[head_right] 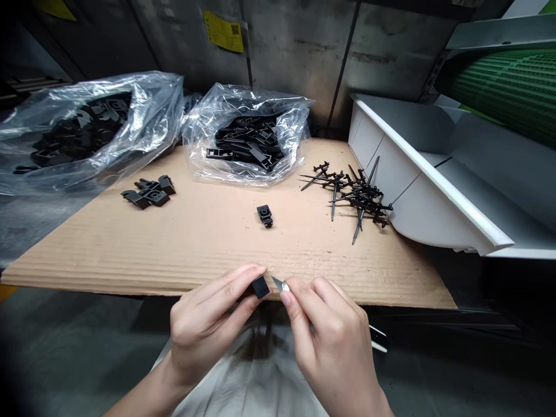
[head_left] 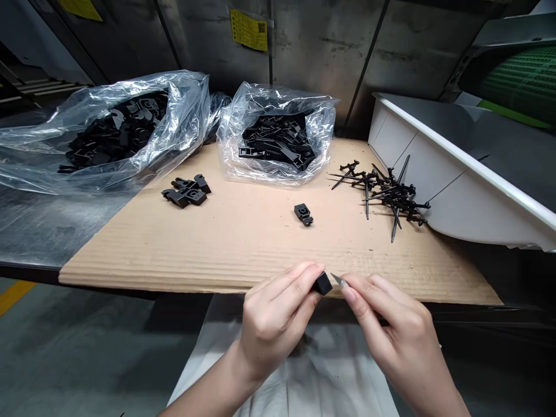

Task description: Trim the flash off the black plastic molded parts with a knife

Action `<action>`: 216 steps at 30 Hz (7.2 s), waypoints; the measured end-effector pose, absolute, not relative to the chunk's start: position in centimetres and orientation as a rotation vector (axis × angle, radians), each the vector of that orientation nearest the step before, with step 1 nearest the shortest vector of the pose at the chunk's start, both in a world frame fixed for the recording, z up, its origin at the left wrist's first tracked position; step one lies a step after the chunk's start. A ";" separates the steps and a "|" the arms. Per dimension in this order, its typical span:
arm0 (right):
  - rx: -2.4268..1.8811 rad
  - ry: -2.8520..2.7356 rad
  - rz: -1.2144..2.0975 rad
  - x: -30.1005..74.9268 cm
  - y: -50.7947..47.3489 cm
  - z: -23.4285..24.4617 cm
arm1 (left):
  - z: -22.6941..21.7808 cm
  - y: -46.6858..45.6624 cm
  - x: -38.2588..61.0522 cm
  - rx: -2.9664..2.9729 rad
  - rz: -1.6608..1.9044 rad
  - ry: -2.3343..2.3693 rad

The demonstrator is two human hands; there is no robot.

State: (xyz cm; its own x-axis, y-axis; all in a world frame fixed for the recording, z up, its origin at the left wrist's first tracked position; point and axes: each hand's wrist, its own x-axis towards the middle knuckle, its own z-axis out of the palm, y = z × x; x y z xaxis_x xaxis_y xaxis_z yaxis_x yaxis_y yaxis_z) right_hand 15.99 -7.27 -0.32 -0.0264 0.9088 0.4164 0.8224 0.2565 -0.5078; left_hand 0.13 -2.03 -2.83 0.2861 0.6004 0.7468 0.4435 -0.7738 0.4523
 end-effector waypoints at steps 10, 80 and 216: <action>-1.366 -1.718 0.375 15.9 -7.1 0.6 | -1.0 -1.6 -0.4 2.049 1.268 0.880; -1.285 -1.626 1.094 14.4 -5.5 0.9 | 0.2 -0.8 -2.0 1.376 1.113 0.652; -1.213 -1.601 0.321 13.0 -7.6 -1.1 | -0.7 -1.8 -1.3 1.581 1.207 0.655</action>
